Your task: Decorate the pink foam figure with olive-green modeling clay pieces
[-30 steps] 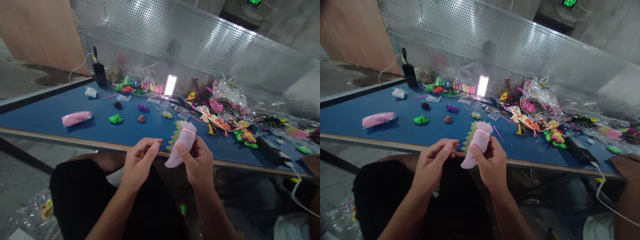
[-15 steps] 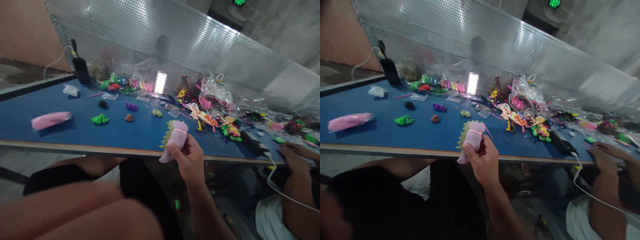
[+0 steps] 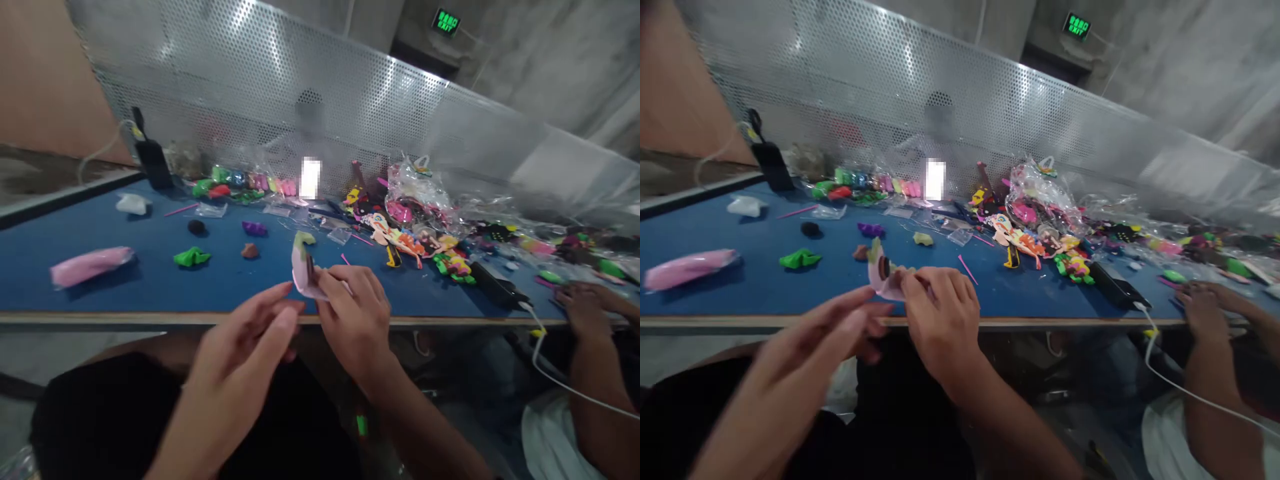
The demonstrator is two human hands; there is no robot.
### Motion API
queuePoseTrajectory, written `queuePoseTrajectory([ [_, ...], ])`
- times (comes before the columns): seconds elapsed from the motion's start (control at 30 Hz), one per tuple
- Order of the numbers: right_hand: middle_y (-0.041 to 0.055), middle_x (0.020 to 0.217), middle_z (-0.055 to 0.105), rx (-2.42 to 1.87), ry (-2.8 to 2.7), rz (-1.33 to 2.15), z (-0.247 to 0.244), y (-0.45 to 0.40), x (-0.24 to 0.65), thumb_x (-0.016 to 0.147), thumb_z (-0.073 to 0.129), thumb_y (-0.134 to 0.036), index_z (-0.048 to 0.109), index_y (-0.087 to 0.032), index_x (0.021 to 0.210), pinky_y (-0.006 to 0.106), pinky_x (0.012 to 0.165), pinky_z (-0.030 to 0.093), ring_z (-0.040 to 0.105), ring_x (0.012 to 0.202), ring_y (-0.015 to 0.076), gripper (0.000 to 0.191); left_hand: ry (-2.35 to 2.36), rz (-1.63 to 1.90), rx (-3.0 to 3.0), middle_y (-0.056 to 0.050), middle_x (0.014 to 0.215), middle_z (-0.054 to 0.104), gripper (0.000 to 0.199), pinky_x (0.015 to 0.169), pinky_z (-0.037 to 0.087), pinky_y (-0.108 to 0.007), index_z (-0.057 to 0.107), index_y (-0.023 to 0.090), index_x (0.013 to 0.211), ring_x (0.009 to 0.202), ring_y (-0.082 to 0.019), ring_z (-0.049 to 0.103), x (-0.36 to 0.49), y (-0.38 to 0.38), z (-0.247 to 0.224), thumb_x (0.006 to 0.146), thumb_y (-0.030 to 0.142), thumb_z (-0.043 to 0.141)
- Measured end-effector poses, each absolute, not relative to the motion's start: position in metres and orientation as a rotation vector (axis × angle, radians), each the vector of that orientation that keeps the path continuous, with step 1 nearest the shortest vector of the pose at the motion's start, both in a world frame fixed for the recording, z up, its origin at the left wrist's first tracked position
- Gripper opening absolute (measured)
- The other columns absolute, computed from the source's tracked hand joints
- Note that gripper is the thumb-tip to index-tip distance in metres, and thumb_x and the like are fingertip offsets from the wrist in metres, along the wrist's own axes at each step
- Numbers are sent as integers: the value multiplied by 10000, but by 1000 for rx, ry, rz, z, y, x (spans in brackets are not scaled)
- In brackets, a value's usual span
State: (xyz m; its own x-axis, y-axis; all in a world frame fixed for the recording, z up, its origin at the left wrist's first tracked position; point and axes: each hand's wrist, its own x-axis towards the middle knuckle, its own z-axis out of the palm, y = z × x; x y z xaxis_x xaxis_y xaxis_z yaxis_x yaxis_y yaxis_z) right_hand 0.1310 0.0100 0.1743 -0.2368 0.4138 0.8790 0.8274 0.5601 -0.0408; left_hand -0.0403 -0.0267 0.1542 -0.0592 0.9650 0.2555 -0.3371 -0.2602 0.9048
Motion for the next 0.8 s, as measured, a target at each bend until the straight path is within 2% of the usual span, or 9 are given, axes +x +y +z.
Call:
queuePoseTrajectory([
  [0.17,76,1016,708,-1050,-1773,-597,161,11,113,957,585,-136,699,-247,1135,398,844,421,602,934,236,238,872,1497,830,-66,926,754,385,655,528,-231,753,173,1000,823,-174,686,-2,4,161,754,464,810],
  [0.27,72,1020,712,-1060,-1755,-616,150,12,106,944,607,-143,698,-249,1110,421,875,389,595,948,244,217,951,1537,672,-74,862,745,408,656,509,-239,759,131,922,774,-161,658,-1,7,152,737,491,812],
  [0.33,78,1061,699,-1110,-1763,-626,147,8,106,926,635,-154,683,-262,1145,453,927,366,591,999,264,249,977,1541,653,-57,798,727,402,647,495,-244,763,128,886,717,-145,627,-6,8,146,736,497,810],
  [0.4,104,1193,652,-1202,-1790,-548,148,2,112,899,678,-197,640,-275,1239,500,992,342,562,1120,308,350,996,1550,706,-28,720,695,363,651,482,-244,764,137,832,686,-138,601,-13,11,141,741,486,809],
  [0.5,140,1403,515,-1297,-1786,-130,153,-6,131,823,778,-375,485,-278,1419,550,1067,330,454,1302,361,671,1015,1505,847,-10,635,650,339,645,465,-244,747,144,703,671,-145,584,-24,14,138,760,475,792],
  [0.53,144,1432,490,-1283,-1766,99,154,-7,138,790,801,-438,423,-274,1463,546,1075,346,446,1318,357,789,1000,1468,899,-12,628,645,348,643,459,-244,738,144,673,675,-148,583,-27,15,138,771,475,781],
  [0.6,149,1402,515,-1176,-1681,619,157,-5,150,757,807,-517,349,-254,1500,500,1029,429,522,1248,326,912,948,1403,994,-8,637,638,355,641,446,-237,728,146,652,671,-137,563,-30,17,139,781,474,774],
  [0.7,113,1164,653,-1003,-1470,1209,159,4,158,754,802,-527,370,-221,1475,395,840,531,651,976,250,894,890,1354,1113,4,642,609,393,630,415,-221,696,145,615,645,-107,508,-31,18,142,796,487,759],
  [0.8,63,982,712,-1037,-1365,1292,158,10,156,713,862,-438,550,-200,1318,322,737,523,662,829,203,722,852,1266,1188,-4,634,589,443,626,405,-227,658,138,578,641,-106,493,-29,21,142,819,501,732],
])
